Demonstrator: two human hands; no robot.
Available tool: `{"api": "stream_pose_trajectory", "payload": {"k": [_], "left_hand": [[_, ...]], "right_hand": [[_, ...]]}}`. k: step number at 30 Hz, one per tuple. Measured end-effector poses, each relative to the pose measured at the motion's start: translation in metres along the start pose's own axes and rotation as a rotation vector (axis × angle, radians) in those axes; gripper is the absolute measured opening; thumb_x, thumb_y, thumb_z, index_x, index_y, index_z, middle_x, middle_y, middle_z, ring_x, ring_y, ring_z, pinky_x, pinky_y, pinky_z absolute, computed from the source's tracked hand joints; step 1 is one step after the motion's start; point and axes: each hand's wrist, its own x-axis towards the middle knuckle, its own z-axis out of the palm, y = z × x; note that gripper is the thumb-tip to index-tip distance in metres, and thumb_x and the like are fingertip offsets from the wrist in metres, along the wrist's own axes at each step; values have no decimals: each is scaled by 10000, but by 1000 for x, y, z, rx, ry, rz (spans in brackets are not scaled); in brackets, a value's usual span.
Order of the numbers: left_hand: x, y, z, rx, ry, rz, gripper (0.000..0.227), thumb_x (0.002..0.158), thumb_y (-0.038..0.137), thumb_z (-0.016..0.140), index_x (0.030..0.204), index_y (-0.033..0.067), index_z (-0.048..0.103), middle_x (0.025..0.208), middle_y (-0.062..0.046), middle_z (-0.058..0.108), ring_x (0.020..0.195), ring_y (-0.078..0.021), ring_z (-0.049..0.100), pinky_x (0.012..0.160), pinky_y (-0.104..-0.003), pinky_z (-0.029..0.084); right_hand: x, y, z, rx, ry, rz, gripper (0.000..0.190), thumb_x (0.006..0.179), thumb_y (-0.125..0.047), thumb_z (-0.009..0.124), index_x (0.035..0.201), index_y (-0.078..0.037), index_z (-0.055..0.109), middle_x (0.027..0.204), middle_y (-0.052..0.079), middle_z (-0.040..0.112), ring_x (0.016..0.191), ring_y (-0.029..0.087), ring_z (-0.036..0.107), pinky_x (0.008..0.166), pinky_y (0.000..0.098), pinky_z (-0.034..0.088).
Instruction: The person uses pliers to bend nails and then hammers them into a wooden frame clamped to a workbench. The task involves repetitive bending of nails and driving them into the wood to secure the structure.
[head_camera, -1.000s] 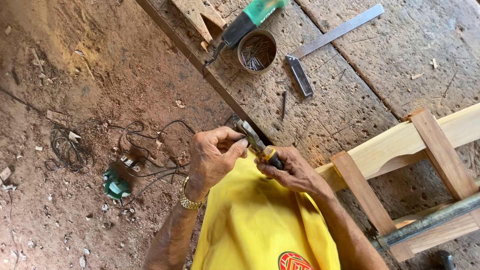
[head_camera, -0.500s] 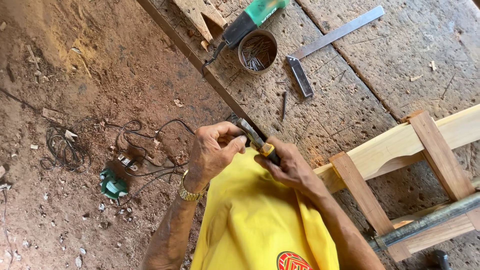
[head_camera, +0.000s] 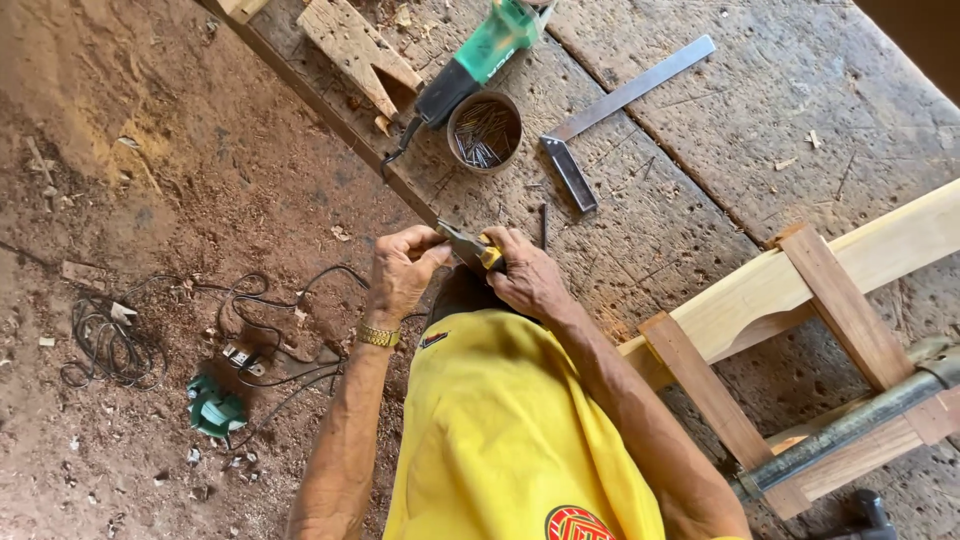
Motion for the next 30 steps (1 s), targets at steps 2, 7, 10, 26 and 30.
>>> {"api": "stream_pose_trajectory", "payload": {"k": [2,7,10,26,30], "left_hand": [[3,0,-2,-6,-2,-18,71,880,32,774,948,10,764,780,-108,727,781,-169,733,696,-305,611],[12,1,-1,-24,-38,-39,73,879,54,786,941,22,761,803,-99,723,797,-174,751,689,-304,619],[20,7,-2,49,-81,-65,80,908,45,728,970,-1,748,845,-127,744,810,-191,750,720,-319,623],[72,-49,-10,477,-270,92,192,1020,108,583,905,16,707,783,-121,647,719,-302,733,603,-370,624],[82,-38,-7,437,-269,63,189,1012,112,592,888,31,710,774,-120,629,720,-303,725,606,-378,618]], "right_hand": [[6,9,13,-6,0,34,565,791,-248,638,1325,-294,461,1110,84,561,1079,430,645,949,574,518],[18,30,33,37,83,-44,623,746,-190,690,1332,-233,485,1146,110,572,1133,401,624,965,542,522],[27,56,51,-29,194,-219,615,665,-205,698,1254,-168,528,1002,108,547,979,381,650,826,496,557],[45,22,12,-98,242,-184,528,622,-177,726,1117,-27,621,928,139,625,885,357,675,728,448,605],[48,26,14,-64,222,-123,577,597,-200,748,1139,-42,627,938,116,649,908,330,690,743,447,613]]}}
